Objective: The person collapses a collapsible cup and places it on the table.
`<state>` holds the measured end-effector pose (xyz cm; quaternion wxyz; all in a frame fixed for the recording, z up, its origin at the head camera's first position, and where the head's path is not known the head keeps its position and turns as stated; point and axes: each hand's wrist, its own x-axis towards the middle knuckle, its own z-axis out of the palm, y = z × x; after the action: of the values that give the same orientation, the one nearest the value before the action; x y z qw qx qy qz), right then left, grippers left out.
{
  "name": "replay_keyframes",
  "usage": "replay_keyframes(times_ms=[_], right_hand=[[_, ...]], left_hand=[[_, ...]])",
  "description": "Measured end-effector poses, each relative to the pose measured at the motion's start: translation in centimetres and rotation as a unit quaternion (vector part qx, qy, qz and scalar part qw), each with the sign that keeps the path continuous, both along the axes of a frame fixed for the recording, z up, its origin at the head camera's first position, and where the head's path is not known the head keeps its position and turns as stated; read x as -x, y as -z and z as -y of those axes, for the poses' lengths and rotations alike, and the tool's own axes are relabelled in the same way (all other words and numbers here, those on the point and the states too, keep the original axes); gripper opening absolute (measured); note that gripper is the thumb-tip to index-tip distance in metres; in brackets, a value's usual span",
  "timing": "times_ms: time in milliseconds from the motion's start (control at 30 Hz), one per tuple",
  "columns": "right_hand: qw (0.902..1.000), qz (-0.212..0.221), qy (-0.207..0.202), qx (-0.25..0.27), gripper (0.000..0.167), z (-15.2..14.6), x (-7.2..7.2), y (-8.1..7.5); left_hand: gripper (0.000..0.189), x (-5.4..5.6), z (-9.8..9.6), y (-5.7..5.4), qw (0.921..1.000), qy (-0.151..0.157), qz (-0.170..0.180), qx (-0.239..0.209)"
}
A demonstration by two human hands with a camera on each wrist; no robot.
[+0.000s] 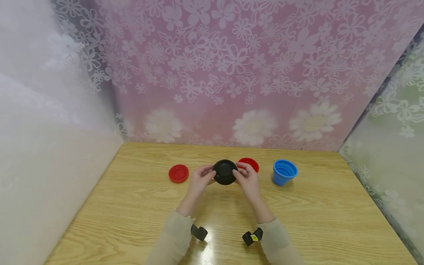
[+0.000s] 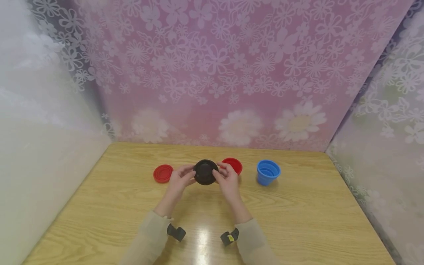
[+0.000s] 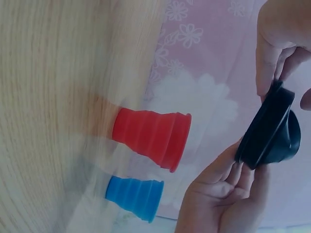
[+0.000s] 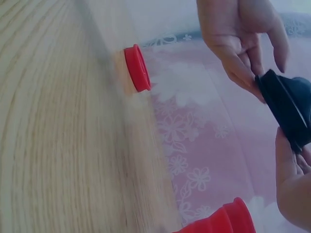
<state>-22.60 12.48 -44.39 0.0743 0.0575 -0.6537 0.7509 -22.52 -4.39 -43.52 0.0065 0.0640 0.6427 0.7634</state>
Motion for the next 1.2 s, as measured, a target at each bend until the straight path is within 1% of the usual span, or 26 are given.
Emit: replay_keyframes(times_ms=[67,133,267,433,600,667,767,800,900,967,1033,1100,1200], right_hand=[[0.9998,0.004,-0.016,0.014,0.028,-0.3,0.0,-0.1],[0.9993,0.011,-0.033,0.016,0.027,-0.7,0.1,0.0],[0.9977,0.017,-0.066,0.000,0.027,-1.0,0.0,0.2],[0.9954,-0.002,-0.094,-0.017,0.026,-1.2,0.0,0.3],[0.9945,-0.007,-0.102,-0.023,0.027,-1.1,-0.1,0.3],[0.9948,-0.004,-0.100,-0.021,0.028,-1.0,-0.1,0.2],[0.9954,0.008,-0.094,-0.012,0.031,-0.9,0.0,0.2],[0.9956,0.011,-0.093,-0.010,0.032,-0.9,0.0,0.2],[0.9954,0.021,-0.093,0.002,0.036,-0.9,0.1,0.3],[0.9947,0.022,-0.099,0.011,0.039,-0.8,0.1,0.4],[0.9937,0.018,-0.109,0.017,0.042,-0.7,0.0,0.5],[0.9927,0.013,-0.117,0.027,0.044,-0.5,0.0,0.6],[0.9928,0.010,-0.115,0.032,0.044,-0.2,-0.1,0.7]], left_hand=[[0.029,0.4,0.3,0.6,0.9996,0.016,0.021,-0.013],[0.031,0.6,0.6,0.9,0.9993,0.028,0.026,-0.001],[0.032,0.7,1.2,1.0,0.9972,0.059,0.024,0.039],[0.033,0.7,1.8,1.1,0.9917,0.108,0.012,0.068],[0.033,0.7,1.9,1.2,0.9885,0.126,0.008,0.084],[0.034,0.7,1.8,1.2,0.9882,0.131,0.004,0.079],[0.035,0.2,1.7,0.4,0.9875,0.141,-0.009,0.070],[0.035,0.0,1.7,0.0,0.9879,0.142,-0.009,0.063],[0.036,-0.1,1.5,0.1,0.9900,0.134,-0.018,0.039],[0.038,0.2,1.3,0.6,0.9921,0.123,-0.017,0.017],[0.039,0.5,1.2,1.2,0.9933,0.113,-0.024,-0.004],[0.041,0.5,1.0,1.2,0.9938,0.106,-0.023,-0.027],[0.043,0.3,0.8,1.1,0.9942,0.093,-0.019,-0.051]])
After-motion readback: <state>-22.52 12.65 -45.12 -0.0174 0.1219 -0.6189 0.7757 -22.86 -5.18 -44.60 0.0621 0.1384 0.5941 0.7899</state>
